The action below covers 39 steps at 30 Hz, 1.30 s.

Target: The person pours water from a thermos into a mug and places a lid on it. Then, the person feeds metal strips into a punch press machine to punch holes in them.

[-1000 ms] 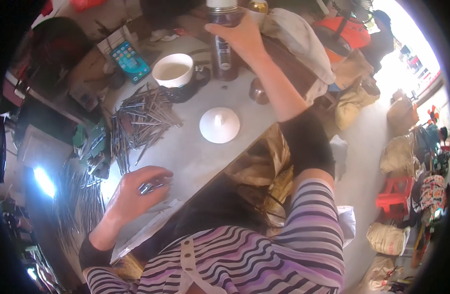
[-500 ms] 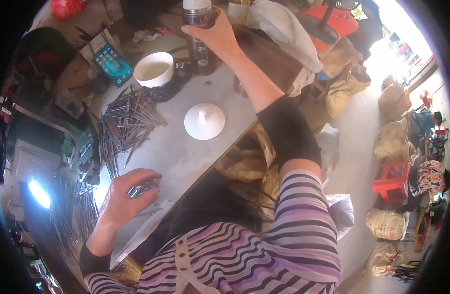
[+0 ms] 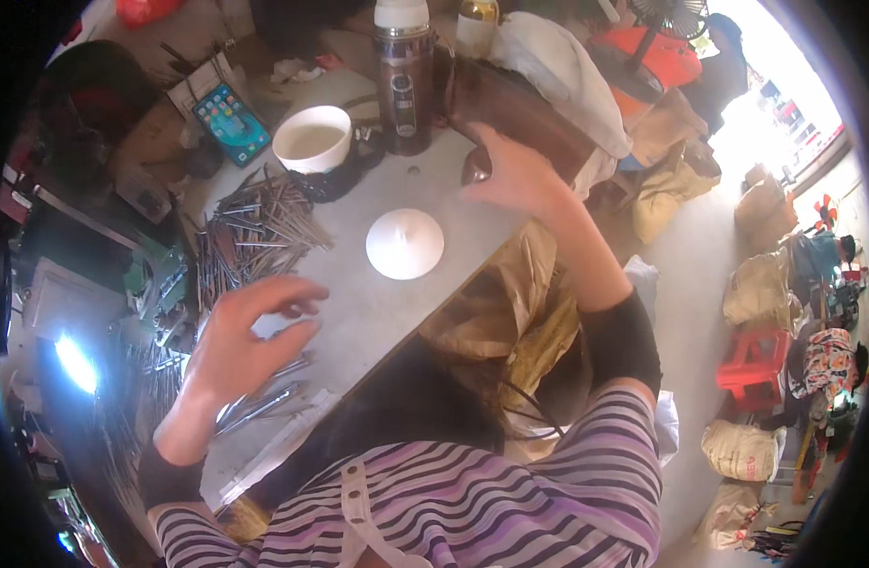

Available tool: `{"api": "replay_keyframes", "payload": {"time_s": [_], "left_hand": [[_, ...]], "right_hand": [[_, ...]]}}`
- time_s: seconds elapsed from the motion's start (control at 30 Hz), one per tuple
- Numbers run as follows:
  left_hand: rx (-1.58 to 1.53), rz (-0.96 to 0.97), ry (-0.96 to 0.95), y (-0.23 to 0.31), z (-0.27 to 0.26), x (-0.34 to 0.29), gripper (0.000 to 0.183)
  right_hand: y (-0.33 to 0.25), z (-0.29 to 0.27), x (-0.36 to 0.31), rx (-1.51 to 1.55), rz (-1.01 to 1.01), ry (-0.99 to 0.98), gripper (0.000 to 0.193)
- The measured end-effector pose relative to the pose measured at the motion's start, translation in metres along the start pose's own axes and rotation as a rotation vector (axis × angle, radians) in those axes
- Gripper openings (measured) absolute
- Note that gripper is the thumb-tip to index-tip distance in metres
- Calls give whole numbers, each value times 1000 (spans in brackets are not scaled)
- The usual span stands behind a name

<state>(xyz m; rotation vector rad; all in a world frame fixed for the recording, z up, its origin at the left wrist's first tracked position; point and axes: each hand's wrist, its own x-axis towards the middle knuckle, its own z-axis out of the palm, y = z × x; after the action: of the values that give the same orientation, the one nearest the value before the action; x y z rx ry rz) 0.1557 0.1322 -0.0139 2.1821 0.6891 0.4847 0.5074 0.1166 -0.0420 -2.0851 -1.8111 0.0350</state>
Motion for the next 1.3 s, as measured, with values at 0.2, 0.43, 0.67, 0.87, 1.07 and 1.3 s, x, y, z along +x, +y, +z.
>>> {"api": "replay_keyframes", "payload": {"time_s": [0.2, 0.43, 0.67, 0.87, 1.07, 1.3], "left_hand": [[-97, 119, 52, 14, 4, 32, 29], [110, 265, 432, 21, -2, 102, 37], [215, 128, 613, -9, 0, 193, 75], [165, 71, 573, -17, 10, 225, 90], [26, 94, 555, -12, 22, 257, 80], [-89, 189, 586, -23, 18, 262, 74]], "right_hand": [[-15, -40, 4, 178, 111, 176, 55], [-63, -128, 92, 199, -271, 604, 60], [-76, -119, 158, -31, -421, 153, 54], [-71, -105, 158, -17, -393, 36, 60], [-45, -111, 169, 53, -458, -26, 70], [-85, -98, 146, -213, -86, 5, 89]]}}
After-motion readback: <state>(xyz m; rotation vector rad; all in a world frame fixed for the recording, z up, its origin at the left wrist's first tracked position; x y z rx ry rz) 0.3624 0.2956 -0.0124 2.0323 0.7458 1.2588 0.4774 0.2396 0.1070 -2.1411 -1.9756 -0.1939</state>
